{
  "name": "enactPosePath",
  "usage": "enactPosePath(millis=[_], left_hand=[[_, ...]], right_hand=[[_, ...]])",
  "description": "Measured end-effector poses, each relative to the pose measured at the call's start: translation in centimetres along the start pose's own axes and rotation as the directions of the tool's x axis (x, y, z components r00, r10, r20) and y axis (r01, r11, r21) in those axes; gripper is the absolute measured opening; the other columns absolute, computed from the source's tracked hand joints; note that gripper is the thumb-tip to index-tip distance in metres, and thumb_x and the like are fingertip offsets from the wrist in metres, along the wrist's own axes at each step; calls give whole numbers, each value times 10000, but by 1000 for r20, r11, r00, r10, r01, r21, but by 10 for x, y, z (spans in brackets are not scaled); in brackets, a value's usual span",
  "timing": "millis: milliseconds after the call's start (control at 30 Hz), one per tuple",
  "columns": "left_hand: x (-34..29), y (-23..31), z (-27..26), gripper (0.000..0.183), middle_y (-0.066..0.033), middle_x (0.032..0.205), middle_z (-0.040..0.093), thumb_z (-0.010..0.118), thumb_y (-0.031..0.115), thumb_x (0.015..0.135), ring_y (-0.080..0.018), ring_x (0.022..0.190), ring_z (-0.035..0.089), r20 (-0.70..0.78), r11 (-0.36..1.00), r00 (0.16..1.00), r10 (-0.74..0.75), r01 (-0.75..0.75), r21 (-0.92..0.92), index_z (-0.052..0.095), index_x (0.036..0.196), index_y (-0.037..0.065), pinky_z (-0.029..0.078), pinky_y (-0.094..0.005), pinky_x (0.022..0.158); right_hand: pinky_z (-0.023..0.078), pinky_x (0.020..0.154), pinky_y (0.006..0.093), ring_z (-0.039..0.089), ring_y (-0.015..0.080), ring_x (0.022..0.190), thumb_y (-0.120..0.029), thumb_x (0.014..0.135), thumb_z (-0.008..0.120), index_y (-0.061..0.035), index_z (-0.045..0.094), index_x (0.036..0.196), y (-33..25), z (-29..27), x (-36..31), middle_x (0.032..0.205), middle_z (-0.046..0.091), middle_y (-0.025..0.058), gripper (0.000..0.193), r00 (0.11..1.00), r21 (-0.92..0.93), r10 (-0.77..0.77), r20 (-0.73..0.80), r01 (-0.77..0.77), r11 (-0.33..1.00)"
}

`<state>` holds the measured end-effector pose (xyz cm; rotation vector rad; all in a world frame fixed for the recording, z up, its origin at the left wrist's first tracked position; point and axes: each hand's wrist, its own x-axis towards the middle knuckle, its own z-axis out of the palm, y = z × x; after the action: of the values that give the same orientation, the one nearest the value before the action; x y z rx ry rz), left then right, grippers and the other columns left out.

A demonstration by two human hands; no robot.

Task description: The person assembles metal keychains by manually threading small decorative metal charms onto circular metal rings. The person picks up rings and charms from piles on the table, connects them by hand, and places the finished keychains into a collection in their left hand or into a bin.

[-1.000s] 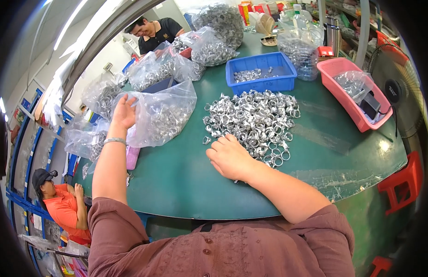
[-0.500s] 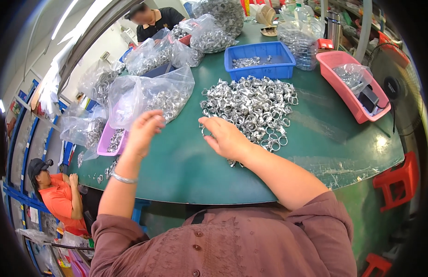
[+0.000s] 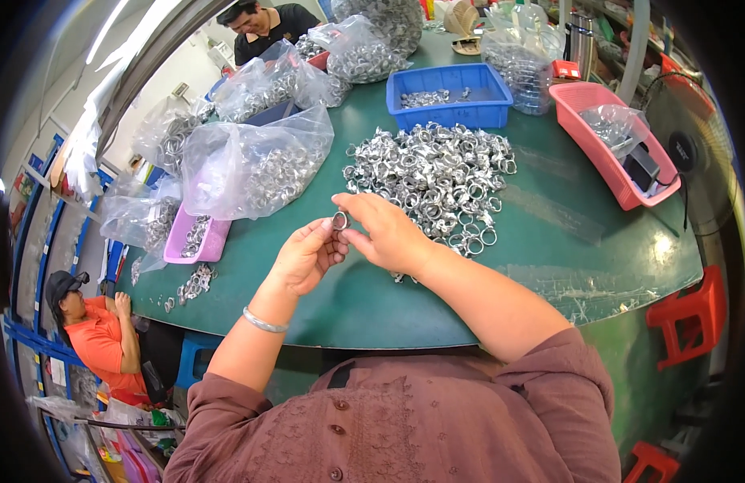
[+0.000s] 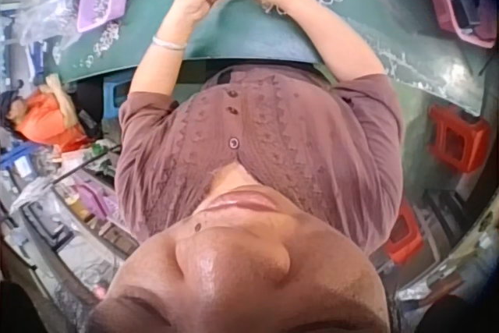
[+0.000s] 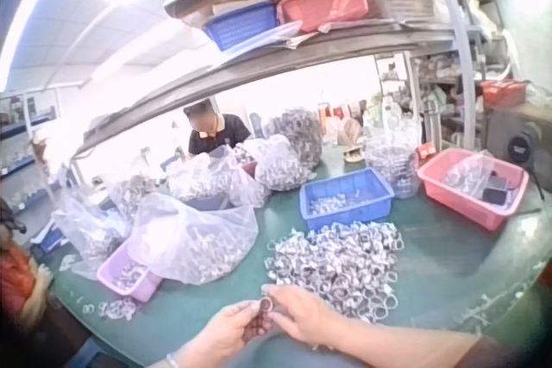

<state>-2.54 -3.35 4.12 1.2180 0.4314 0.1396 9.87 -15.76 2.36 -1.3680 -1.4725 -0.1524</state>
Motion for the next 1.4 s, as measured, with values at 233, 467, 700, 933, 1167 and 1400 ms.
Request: enactPosePath(millis=[233,467,700,933,1167,1400], left_hand=[[-4,-6,-7,225,1,810,583,496,263,894,-90,715,531,104,986,994,14,3,-165,573,992,76,438,-223,648],[-11,-14,-8,238,-1,807,577,498,283,892,-93,716,529,94,965,995,29,-3,-263,577,975,74,441,-239,660],[-17,-25,-2,233,2,770,572,504,298,889,-91,706,531,20,921,1000,-8,15,-390,588,915,83,446,-241,661],[-21,-25,-2,233,5,758,559,514,312,881,-95,683,513,3,939,999,32,-29,-344,580,880,89,424,-240,631],[-21,-23,4,216,23,720,555,535,302,871,-78,654,510,-56,950,998,34,-50,-307,595,859,95,419,-222,610],[-12,-25,8,230,16,751,560,485,274,896,-87,675,514,35,950,999,32,-19,-313,584,949,74,427,-230,626]], right_hand=[[448,689,364,535,292,786,-49,699,640,-37,473,1122,-4,-1,2,893,553,118,455,999,-30,-50,-7,50,998],[454,668,360,542,283,763,-54,703,641,-36,496,1099,-7,2,4,849,573,111,422,994,-42,-104,-18,104,994],[465,684,351,566,277,781,-69,723,639,-38,478,1126,-6,4,0,889,603,108,436,998,5,-59,26,59,998],[468,683,348,573,274,780,-67,726,634,-41,465,1150,-5,3,1,883,603,107,458,995,39,-75,62,73,997],[471,708,340,581,275,802,-66,734,625,-44,459,1168,-7,0,2,916,602,120,465,994,26,-47,96,45,999],[455,770,294,582,167,864,-42,770,594,-44,438,1222,-2,5,-4,979,606,102,478,966,377,224,130,-257,890]])
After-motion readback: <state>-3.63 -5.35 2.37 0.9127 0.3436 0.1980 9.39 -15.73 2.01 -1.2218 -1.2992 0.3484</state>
